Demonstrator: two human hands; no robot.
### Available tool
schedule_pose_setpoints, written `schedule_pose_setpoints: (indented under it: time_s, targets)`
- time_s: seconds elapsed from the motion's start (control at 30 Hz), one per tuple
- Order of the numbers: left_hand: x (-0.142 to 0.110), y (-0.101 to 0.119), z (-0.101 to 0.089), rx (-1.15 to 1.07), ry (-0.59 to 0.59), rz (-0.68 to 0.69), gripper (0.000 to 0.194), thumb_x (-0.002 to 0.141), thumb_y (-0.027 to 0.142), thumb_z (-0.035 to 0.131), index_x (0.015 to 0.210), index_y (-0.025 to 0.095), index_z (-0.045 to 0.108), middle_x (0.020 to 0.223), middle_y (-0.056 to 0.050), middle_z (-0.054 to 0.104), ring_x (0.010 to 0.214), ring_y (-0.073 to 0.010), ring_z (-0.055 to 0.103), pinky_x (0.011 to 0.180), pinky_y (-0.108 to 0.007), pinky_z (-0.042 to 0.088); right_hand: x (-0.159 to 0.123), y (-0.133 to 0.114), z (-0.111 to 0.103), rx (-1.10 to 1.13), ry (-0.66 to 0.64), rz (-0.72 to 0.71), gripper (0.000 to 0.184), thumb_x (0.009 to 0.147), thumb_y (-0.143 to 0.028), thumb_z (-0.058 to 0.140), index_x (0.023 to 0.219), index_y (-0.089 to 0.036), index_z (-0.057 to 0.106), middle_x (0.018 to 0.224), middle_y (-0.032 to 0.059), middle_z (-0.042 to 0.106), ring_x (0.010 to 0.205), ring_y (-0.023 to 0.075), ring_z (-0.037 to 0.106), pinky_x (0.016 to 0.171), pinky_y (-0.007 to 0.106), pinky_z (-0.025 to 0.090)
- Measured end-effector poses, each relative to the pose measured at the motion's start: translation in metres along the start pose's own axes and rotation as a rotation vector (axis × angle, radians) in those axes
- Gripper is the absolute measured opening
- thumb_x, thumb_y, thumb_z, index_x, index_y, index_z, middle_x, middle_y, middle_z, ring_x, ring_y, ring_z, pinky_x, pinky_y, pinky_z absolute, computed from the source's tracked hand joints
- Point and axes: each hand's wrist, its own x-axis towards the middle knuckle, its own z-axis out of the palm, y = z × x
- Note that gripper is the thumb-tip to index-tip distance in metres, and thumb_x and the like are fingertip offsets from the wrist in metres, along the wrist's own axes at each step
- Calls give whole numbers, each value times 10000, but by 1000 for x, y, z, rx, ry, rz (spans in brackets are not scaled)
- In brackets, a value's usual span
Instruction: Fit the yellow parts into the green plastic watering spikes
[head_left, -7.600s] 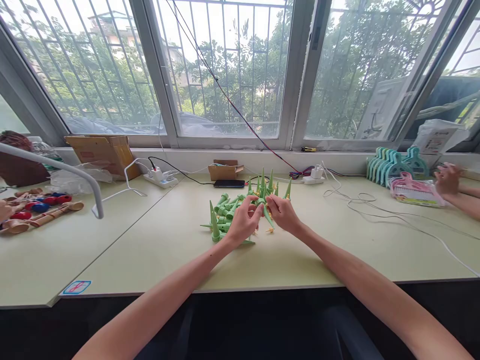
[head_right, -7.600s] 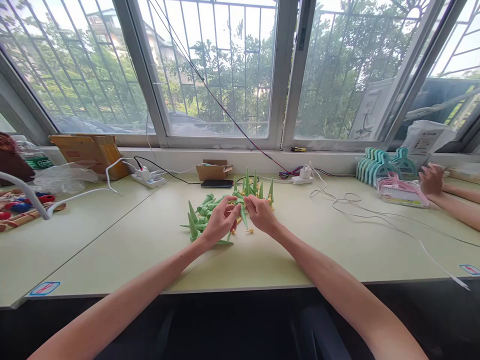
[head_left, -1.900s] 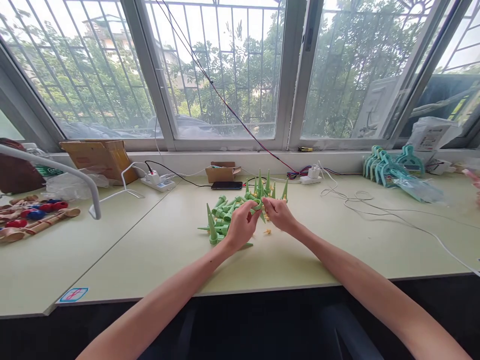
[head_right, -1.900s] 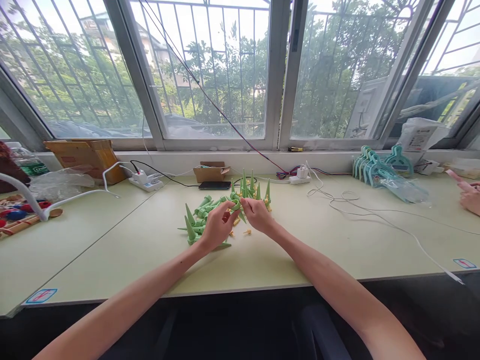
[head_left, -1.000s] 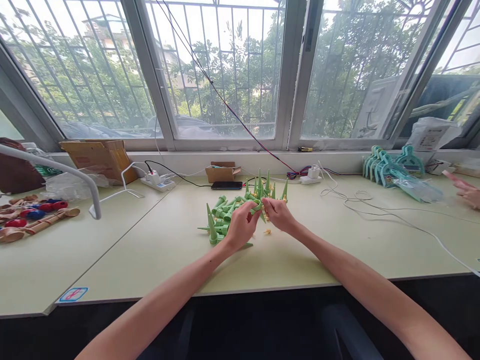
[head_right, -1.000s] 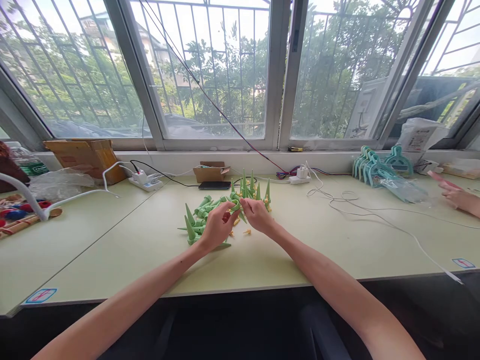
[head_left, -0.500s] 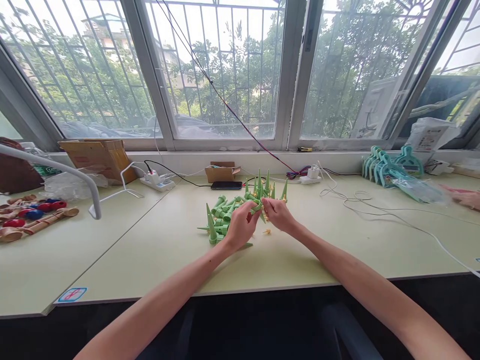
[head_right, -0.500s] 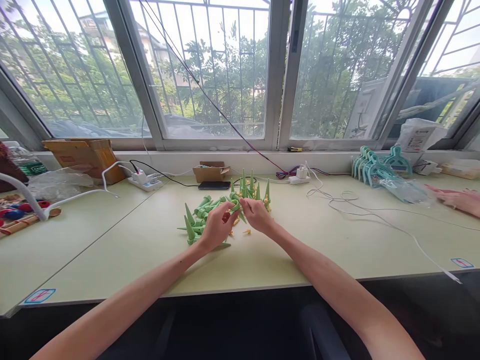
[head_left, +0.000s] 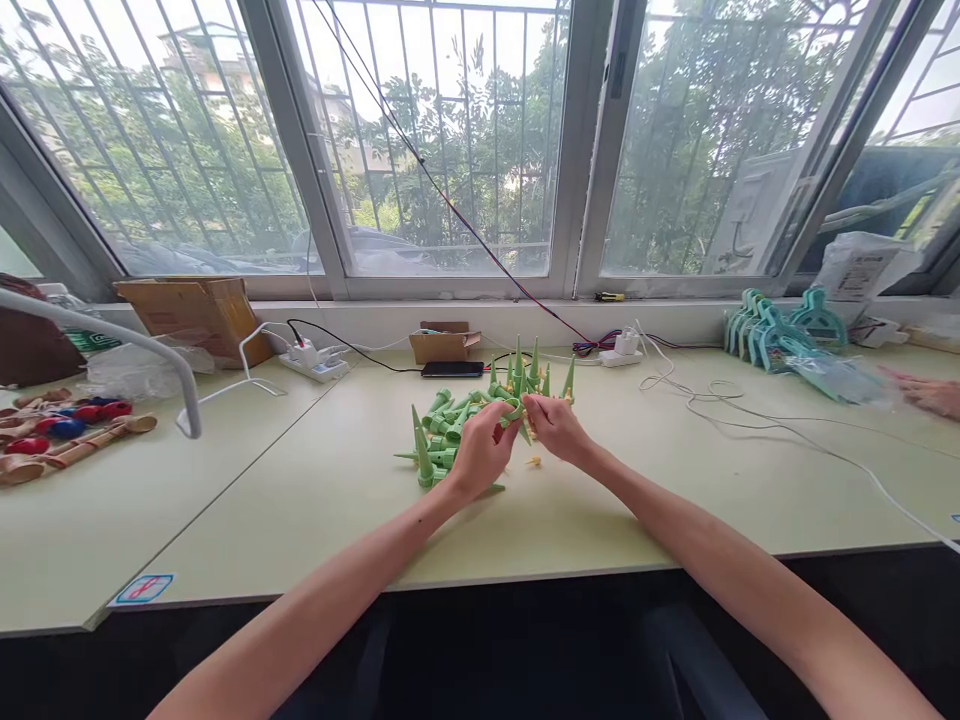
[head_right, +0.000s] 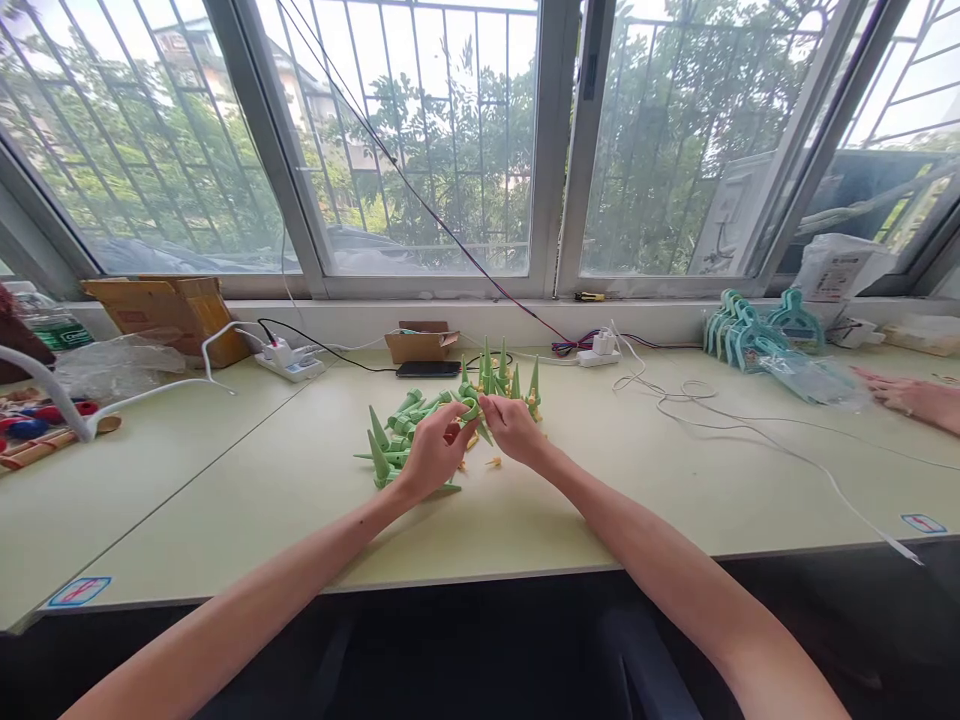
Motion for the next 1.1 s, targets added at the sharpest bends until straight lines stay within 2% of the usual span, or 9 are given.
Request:
schedule_pose_setpoints:
  time_s: [0.57,1.1]
  targets:
    - [0,-1,0,3,17,29,151,901,331,531,879,181,541,752,12,532,482,-55,406,500,-210,362,0,1,0,12,-4,3,490,962,-543,293,612,-200,315,532,-38,351,510,96,312,514,243,253]
    - [-1,0,0,-8,0,-5,169,904,354,525,876,187,532,755,14,533,488,-59,404,509,-216,365,0,0,0,8,-13,-1,484,960,-549,282,620,-205,299,537,-46,317,517,99,289,520,245,245]
